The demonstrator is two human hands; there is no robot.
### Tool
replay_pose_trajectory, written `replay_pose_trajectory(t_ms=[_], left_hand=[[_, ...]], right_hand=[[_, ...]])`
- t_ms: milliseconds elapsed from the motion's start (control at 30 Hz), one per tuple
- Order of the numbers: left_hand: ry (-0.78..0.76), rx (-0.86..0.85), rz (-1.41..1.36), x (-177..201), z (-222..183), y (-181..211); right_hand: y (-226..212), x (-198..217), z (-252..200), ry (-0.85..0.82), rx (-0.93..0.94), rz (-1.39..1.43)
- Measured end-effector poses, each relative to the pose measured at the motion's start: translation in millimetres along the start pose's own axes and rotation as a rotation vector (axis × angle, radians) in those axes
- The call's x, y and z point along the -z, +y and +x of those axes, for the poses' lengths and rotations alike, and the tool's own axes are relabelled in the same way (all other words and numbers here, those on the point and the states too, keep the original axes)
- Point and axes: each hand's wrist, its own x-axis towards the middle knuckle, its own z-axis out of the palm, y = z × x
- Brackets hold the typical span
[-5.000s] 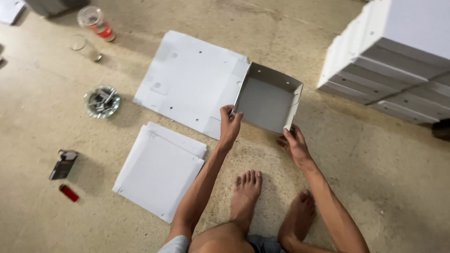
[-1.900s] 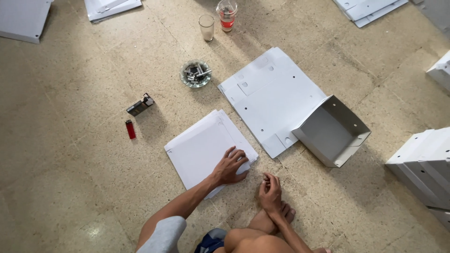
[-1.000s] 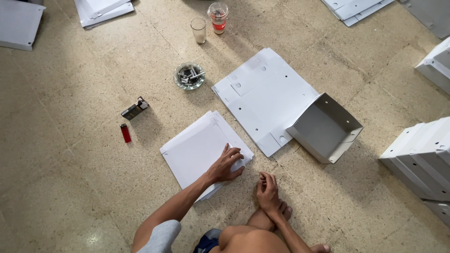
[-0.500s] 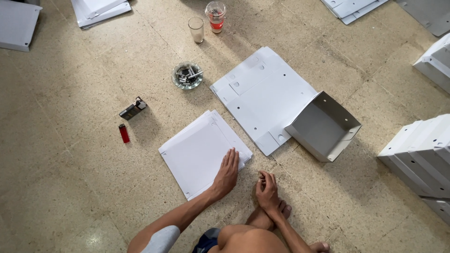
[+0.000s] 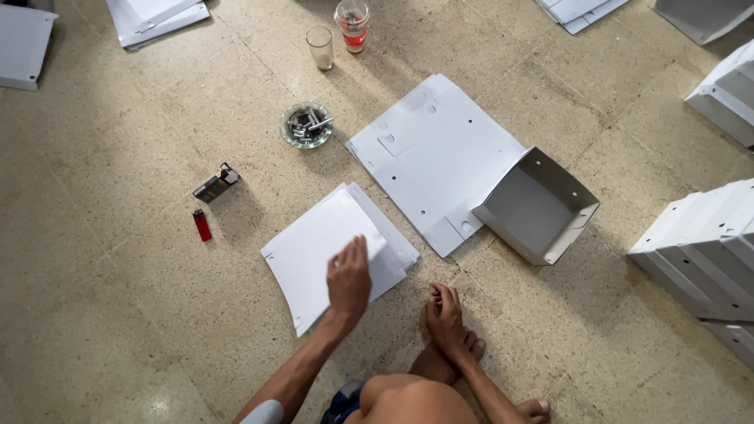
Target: Assembling a cardboard box lid by folding pre-scored edges and tucking in tabs.
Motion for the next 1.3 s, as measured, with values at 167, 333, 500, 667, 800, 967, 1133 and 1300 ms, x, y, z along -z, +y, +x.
replay_pose_trajectory(t_ms=[167, 333, 500, 667, 800, 967, 1133, 1300], left_hand=[[0.264, 0.132, 0.222, 91.7, 55.6, -37.3], [0.455, 0.233, 0.231, 173.7, 75.6, -60.8], [0.526, 0.269, -0.519, 199.4, 76.2, -47.2], [0.293, 0.313, -0.823, 176.6, 85.5, 20.0], [-0.011, 0.267, -1.017, 140.5, 86.8, 79.4], [-0.205, 0.186, -1.128, 106.2, 83.3, 133.8], [-0.458, 0.055, -1.120, 114.4, 81.1, 172.9], [-0.516, -0.047, -1.032, 135.7, 78.9, 216.5]], right_hand=[[8.5, -1.9, -2.7, -0.038, -0.047, 0.005], [2.5, 1.4, -2.0, -0.027, -0.059, -0.012], [10.0, 16.2, 6.9, -0.025, -0.332, 0.161], [-33.2, 102.4, 45.1, 0.141, -0.264, 0.424], [-87.4, 170.8, 43.5, 0.121, -0.060, 0.593], [-70.6, 205.3, 20.7, 0.247, -0.053, 0.230], [-60.5, 236.2, -1.4, 0.355, -0.089, 0.114], [-60.0, 258.8, -20.2, 0.362, -0.101, 0.158]])
